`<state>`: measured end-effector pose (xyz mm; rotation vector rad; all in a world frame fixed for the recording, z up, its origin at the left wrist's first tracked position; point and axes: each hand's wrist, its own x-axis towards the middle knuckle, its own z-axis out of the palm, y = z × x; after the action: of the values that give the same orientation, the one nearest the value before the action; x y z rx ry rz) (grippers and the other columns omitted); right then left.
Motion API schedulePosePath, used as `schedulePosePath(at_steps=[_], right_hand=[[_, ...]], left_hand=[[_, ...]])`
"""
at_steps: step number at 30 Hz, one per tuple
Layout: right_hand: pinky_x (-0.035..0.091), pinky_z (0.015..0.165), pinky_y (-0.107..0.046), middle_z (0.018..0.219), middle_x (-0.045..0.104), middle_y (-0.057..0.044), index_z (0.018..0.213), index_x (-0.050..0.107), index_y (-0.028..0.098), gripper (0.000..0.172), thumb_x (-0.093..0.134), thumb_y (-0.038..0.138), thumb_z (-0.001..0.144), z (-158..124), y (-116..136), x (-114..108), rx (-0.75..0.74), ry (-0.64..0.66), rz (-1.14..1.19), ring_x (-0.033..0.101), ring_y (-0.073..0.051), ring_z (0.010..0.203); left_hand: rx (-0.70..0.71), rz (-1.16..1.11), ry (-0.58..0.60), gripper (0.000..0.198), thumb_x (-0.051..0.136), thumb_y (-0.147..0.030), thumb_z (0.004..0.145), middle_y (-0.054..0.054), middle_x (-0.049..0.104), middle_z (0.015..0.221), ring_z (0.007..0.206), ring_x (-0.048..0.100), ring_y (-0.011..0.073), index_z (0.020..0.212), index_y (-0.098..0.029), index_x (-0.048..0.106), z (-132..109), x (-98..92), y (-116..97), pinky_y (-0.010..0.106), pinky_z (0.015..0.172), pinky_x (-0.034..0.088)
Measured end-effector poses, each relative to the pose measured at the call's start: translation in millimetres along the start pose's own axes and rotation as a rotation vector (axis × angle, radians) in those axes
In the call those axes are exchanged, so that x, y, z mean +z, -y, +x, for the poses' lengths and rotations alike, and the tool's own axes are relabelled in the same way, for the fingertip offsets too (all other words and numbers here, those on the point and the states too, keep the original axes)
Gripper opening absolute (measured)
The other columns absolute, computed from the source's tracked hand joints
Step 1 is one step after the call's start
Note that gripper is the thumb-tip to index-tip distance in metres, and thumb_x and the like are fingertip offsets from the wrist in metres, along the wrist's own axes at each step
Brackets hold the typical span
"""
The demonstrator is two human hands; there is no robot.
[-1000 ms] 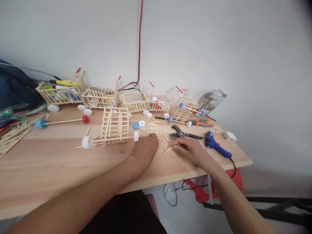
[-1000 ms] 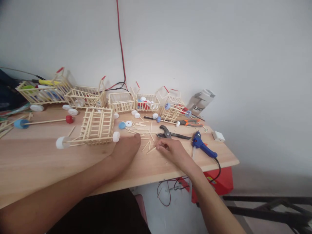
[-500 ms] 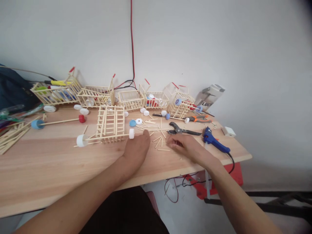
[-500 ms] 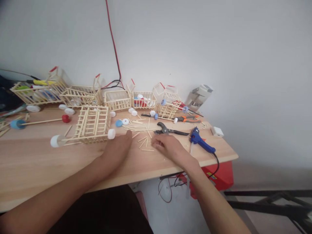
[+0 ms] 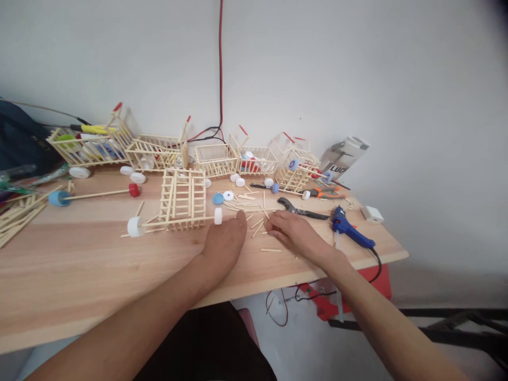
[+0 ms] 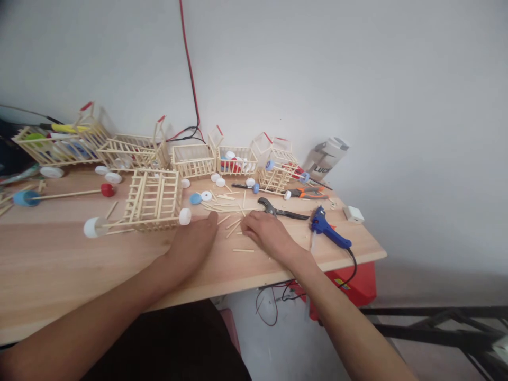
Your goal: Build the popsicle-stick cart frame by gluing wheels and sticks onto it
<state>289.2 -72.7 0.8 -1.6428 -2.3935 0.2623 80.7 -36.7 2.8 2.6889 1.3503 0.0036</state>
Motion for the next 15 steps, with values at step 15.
schedulePosePath(at_steps=[15], right_hand=[[0.034, 0.057, -0.024, 0.080, 0.061, 0.001, 0.106, 0.062, 0.019, 0.040, 0.069, 0.049, 0.081, -17.8, -16.5, -16.1, 0.468, -0.075, 0.970, 0.047, -0.010, 0.063]], left_hand=[[0.230, -0.541, -0.075, 0.030, 0.039, -0.015, 0.097, 0.010, 0.067, 0.113, 0.107, 0.061, 0.0243, 0.119, -0.016, 0.059, -0.1, 3.6, -17.3, 0.038, 0.091, 0.049]])
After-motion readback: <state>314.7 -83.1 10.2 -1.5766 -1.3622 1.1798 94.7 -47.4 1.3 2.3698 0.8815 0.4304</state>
